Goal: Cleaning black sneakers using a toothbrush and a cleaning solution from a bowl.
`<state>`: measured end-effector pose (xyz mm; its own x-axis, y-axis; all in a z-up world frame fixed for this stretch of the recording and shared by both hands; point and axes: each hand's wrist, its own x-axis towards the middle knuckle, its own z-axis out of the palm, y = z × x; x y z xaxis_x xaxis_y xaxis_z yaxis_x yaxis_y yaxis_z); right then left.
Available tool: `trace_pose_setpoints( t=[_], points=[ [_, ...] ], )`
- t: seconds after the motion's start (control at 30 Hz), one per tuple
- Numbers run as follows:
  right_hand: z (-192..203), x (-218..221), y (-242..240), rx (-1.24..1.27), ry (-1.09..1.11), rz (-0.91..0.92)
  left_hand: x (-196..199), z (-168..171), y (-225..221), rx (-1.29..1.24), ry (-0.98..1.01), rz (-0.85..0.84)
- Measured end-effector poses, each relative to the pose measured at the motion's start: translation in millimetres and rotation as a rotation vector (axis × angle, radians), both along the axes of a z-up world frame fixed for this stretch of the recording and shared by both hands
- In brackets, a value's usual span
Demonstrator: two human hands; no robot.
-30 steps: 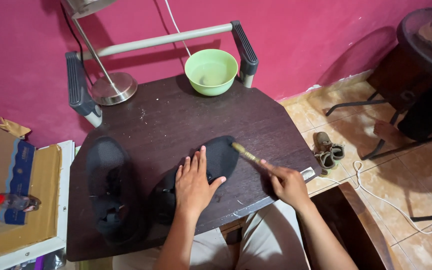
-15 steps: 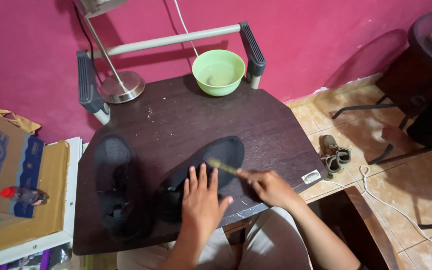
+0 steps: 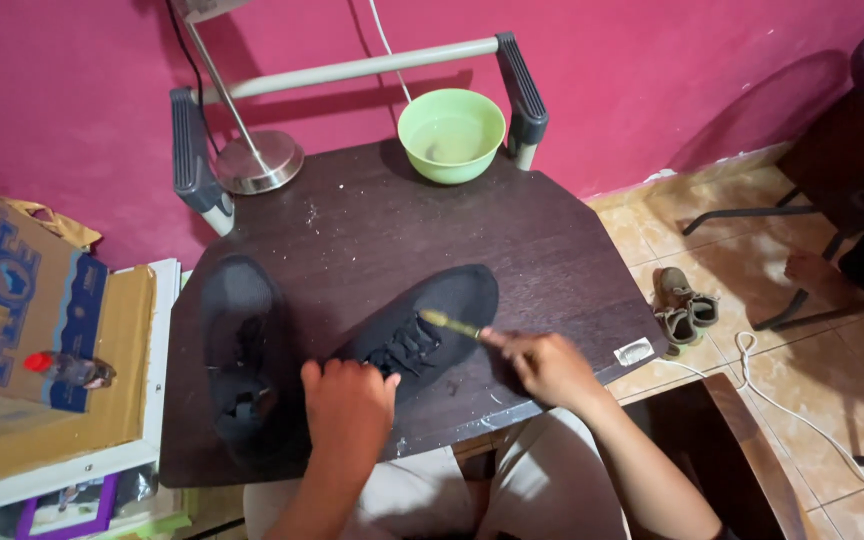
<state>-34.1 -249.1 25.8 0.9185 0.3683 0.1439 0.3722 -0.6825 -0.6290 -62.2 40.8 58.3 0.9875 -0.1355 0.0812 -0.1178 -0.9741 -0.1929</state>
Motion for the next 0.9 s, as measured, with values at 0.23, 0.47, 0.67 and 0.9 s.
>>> trace_pose_setpoints(
  t=[0.23,0.47,0.67,0.9],
  points=[
    [0.0,-10.6,-14.7,0.160,0.181,0.098,33.5,1.4,3.3,-0.049,0.348,0.023],
    [-13.8,-12.8,-28.0,0.044,0.160,-0.150,4.0,-2.5,17.5,-0.471,-0.020,-0.179],
    [-4.6,-26.9,-27.4,0.232,0.266,-0.187,-30.8,-21.5,14.6,-0.721,-0.305,-0.203],
    [7.9,-52.3,-16.1,0.320,0.393,-0.152,-33.5,-32.5,5.2,-0.738,-0.508,-0.215]
  ],
)
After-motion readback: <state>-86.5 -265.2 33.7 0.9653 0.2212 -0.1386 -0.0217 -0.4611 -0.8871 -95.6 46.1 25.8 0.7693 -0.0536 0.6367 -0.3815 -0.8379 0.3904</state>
